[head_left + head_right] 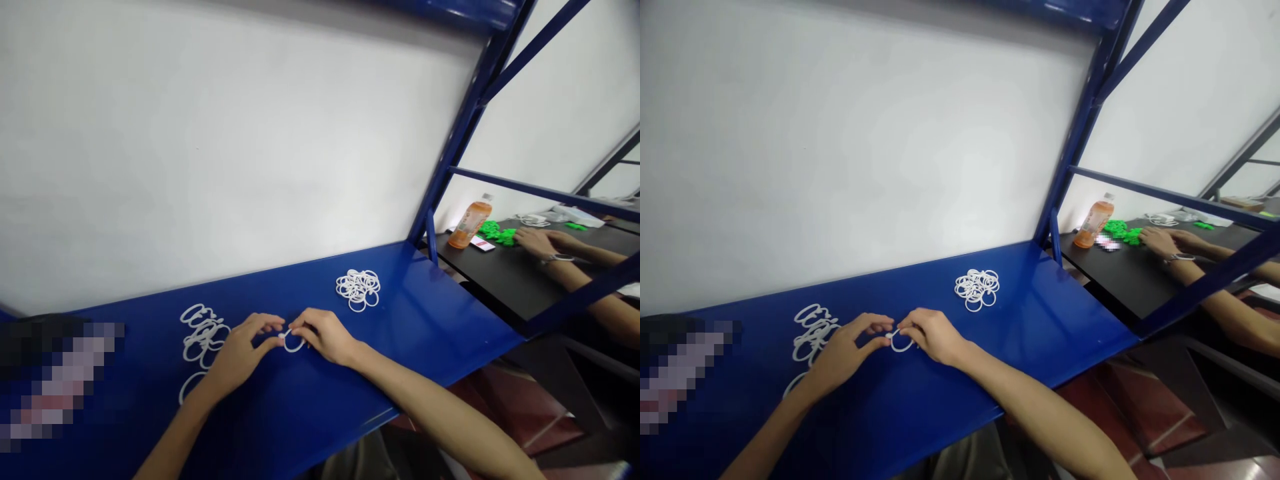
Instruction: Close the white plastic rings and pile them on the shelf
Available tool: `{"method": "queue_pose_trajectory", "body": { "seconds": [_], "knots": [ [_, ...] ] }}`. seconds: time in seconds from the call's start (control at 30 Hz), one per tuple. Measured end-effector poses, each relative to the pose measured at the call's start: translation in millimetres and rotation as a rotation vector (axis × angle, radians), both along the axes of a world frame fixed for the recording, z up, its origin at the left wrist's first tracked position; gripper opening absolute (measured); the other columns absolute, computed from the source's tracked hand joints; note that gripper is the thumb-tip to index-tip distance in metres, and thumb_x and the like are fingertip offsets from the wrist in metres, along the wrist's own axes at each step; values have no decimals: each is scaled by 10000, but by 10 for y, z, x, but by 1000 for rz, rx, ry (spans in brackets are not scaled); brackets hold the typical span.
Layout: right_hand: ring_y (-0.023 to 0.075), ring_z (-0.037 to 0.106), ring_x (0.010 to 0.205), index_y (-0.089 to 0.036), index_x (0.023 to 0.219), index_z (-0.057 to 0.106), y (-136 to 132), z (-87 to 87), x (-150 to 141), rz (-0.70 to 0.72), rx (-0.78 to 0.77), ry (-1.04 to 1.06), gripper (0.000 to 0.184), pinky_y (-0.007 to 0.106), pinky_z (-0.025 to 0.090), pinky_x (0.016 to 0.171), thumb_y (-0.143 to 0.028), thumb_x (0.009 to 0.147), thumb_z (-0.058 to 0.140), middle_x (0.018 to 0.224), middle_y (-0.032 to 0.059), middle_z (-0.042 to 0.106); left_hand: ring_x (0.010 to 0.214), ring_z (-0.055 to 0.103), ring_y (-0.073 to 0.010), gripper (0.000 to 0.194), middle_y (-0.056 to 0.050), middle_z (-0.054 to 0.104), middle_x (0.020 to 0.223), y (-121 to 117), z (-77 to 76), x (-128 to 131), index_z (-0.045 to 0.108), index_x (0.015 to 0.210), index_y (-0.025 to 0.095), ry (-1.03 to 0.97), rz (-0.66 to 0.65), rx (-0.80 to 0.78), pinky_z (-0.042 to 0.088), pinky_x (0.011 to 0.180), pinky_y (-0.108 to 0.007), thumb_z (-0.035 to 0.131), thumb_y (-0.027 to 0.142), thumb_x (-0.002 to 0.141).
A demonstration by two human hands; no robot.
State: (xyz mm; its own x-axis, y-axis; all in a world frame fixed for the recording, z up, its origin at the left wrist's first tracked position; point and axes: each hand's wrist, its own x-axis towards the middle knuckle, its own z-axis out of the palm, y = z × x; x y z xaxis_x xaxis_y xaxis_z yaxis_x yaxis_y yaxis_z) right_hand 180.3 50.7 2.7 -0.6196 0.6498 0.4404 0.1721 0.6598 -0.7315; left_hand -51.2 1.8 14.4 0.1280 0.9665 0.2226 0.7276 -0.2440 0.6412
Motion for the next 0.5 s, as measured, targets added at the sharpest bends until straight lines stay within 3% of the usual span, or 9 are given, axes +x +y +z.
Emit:
{"method": "queue_pose_trajectory", "body": {
  "seconds": [0.07, 0.13, 0.23, 0.37, 0.5],
  "knots": [
    [172, 659, 950, -184, 1011, 688, 126, 45, 112, -116, 128, 7, 162, 303, 522, 881, -273, 999, 553, 1017, 75, 691, 1002, 660, -235, 359, -39, 706, 1133, 20, 32, -301, 660, 1145, 286, 141, 120, 60, 506, 925, -384, 571, 497, 869],
    [177, 651, 937, -185, 1032, 699, 299, 95, 329, -311, 191, -8, 174, 314, 515, 882, -256, 995, 545, 1015, 80, 682, 1065, 633, -307, 367, -87, 705, 1117, 42, 36, -666, 668, 1073, 254, 334, 254, 121, 496, 917, -440, 521, 521, 869],
    [162, 642, 800, -184, 1077, 698, 589, 135, 767, -640, 193, -85, 193, 305, 511, 807, -243, 966, 551, 1009, 72, 694, 983, 638, -334, 328, -81, 707, 1048, 56, 0, -1081, 665, 999, 254, 568, 332, -41, 504, 800, -459, 498, 502, 864],
    [173, 646, 744, -162, 950, 700, 925, 81, 1207, -847, 121, -108, 152, 301, 503, 752, -222, 902, 569, 891, 58, 726, 975, 638, -323, 298, -100, 707, 1015, 42, -17, -1133, 660, 943, 228, 642, 285, -273, 473, 772, -420, 440, 420, 882],
    [173, 665, 740, -180, 889, 712, 1117, -16, 1297, -867, 83, -130, 150, 282, 498, 730, -218, 877, 568, 848, 37, 746, 973, 631, -319, 319, -83, 721, 950, 31, 82, -995, 664, 922, 248, 644, 289, -253, 455, 781, -414, 400, 425, 893]
  ]
}}
